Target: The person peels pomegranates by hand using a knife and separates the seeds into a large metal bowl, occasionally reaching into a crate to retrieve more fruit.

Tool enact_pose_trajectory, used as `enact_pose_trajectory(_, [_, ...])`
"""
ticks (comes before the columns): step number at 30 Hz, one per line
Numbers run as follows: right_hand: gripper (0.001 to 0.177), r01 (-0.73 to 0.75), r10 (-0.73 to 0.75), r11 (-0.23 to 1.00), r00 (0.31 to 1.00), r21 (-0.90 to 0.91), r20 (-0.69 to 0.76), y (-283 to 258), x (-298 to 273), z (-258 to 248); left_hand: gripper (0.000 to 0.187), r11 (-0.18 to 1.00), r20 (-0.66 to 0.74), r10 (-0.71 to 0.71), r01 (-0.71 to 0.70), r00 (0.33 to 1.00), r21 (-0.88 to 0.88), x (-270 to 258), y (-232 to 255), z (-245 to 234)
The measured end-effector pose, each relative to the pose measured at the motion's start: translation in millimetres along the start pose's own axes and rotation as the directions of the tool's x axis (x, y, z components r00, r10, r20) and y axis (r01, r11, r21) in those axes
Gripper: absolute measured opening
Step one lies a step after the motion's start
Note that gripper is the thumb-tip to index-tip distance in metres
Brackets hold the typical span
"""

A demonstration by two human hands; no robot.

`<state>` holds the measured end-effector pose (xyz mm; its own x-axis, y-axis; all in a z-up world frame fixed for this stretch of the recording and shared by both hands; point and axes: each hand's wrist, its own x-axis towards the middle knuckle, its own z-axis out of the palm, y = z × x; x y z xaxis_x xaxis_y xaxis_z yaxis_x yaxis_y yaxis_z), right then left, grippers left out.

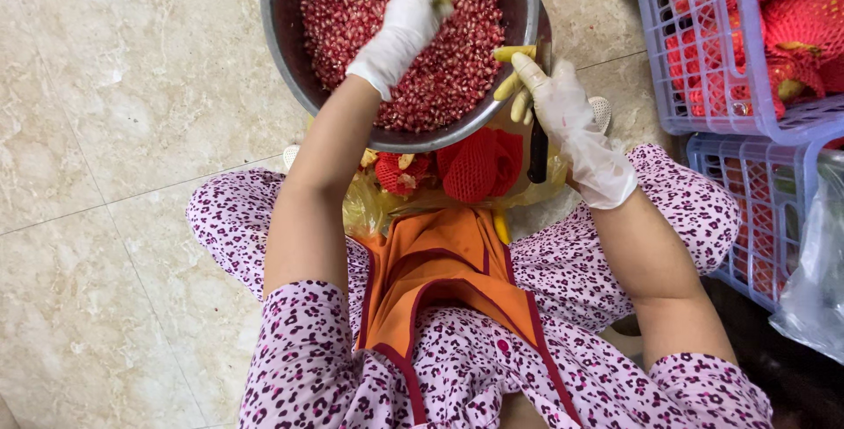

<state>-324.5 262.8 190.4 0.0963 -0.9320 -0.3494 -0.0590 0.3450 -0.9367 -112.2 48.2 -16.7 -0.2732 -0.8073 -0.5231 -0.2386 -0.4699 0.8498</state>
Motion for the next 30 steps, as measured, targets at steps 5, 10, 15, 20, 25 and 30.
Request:
enact_pose_trajectory(5, [0.038, -0.023, 0.022, 0.999, 0.999, -0.037, -0.027, -7, -1, -1, 0.011, 0.886, -0.175, 0.460, -0.437, 0.871, 0.155, 0, 16, -37])
enact_pose_trajectory(10, [0.038, -0.018, 0.017, 1.000, 1.000, -0.011, -0.010, -9, 0, 0, 0.008, 0.848, -0.125, 0.438, -0.363, 0.890, 0.386, 14, 16, -25])
enact_pose_trajectory(15, [0.037, -0.001, 0.001, 1.000, 1.000, 0.006, -0.013, -9, 2, -4, 0.011, 0.904, -0.286, 0.226, -0.310, 0.931, -0.296, 27, -3, -21])
enact_pose_trajectory(20, [0.036, 0.012, -0.012, 1.000, 1.000, -0.014, -0.026, -13, 8, -4, 0.010, 0.909, -0.250, 0.391, -0.414, 0.886, -0.045, -15, 18, -61])
enact_pose_trajectory(25, [0.030, 0.044, -0.056, 0.987, 0.996, -0.157, -0.070, -5, 16, 13, 0.012, 0.926, -0.191, 0.361, -0.375, 0.913, -0.045, -133, 66, -79])
enact_pose_trajectory(30, [0.035, 0.178, -0.404, 0.550, 0.912, -0.816, -0.074, 6, 42, 47, 0.010, 0.939, 0.124, 0.344, -0.338, 0.931, -0.068, -289, 44, -53])
